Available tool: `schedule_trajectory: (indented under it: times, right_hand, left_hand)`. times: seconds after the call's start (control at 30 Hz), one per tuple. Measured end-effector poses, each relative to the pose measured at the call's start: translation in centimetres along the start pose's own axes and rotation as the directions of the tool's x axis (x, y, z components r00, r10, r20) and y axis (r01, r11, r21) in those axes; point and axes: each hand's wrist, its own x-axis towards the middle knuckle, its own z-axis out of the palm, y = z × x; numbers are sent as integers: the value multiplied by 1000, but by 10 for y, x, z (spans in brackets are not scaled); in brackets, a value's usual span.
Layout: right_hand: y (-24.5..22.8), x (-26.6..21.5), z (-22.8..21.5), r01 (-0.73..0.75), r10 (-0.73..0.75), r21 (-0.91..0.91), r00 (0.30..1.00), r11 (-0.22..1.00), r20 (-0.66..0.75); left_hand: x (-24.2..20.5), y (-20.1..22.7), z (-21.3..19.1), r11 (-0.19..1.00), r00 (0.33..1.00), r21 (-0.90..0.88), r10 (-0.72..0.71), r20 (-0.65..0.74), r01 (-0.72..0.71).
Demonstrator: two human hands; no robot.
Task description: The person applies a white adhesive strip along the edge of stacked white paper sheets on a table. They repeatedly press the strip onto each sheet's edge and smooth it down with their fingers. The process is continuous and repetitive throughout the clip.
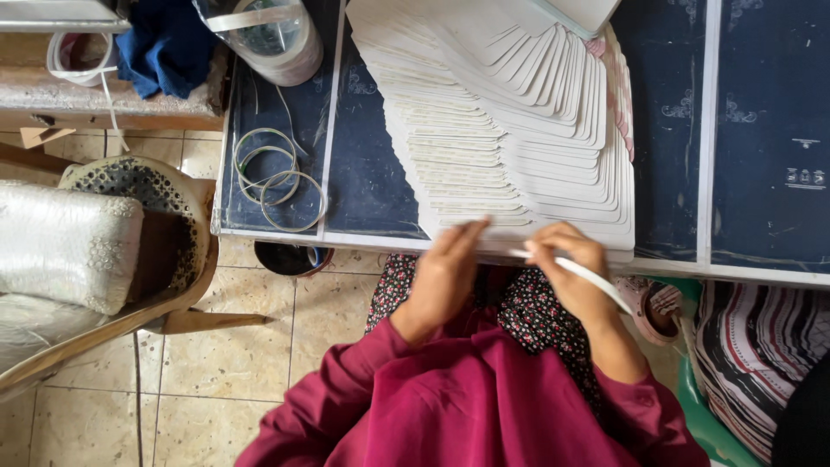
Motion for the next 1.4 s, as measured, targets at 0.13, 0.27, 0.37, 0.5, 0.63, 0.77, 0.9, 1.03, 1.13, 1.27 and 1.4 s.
schedule_trajectory:
  times: [0.13, 0.27, 0.37, 0.5, 0.63, 0.77, 0.9, 1.03, 1.13, 1.27, 1.4]
  right_hand:
    - [8, 9, 44, -25, 14, 100, 994, 995, 109]
    - [-17, 17, 61, -23, 26, -49, 997, 999, 74]
    - [-13, 15, 69, -72, 83, -170, 995, 983, 60]
    - [10, 10, 78, -64, 75, -360, 997, 931, 16]
    - [11, 6, 39, -21, 25, -536, 1000, 844, 0]
    - [43, -2, 0, -130, 101, -275, 988, 952, -119]
    - [38, -1, 1, -83, 32, -294, 984, 952, -174]
    - [28, -3, 5, -71, 11, -289, 979, 955, -204]
    - [28, -8, 3, 5, -75, -368, 982, 930, -176]
    - [14, -11, -13, 134, -185, -476, 981, 869, -63]
    - [61, -21, -11, 292, -373, -557, 927, 777, -34]
  left_hand:
    - [0, -27, -40, 979, 960, -109, -191, -205, 172]
    - [1, -28, -55, 940, 952, -179, -302, -40, 291]
    - [2, -30, -53, 941, 950, -138, -311, 17, 310]
    - [1, -27, -42, 948, 949, -35, -315, 14, 315]
    - [3, -28, -44, 947, 947, -34, -318, 31, 319]
    - [1, -28, -43, 951, 953, -69, -302, 2, 301]
    - [-8, -28, -29, 996, 982, 26, -80, -170, 86]
    - [-10, -17, 1, 969, 959, 184, 202, -201, -165]
    - [-1, 15, 4, 942, 946, 120, 322, -44, -315]
    - [-8, 26, 10, 931, 932, 18, 363, 17, -363]
    - [-28, -1, 19, 938, 948, 148, 297, 117, -313]
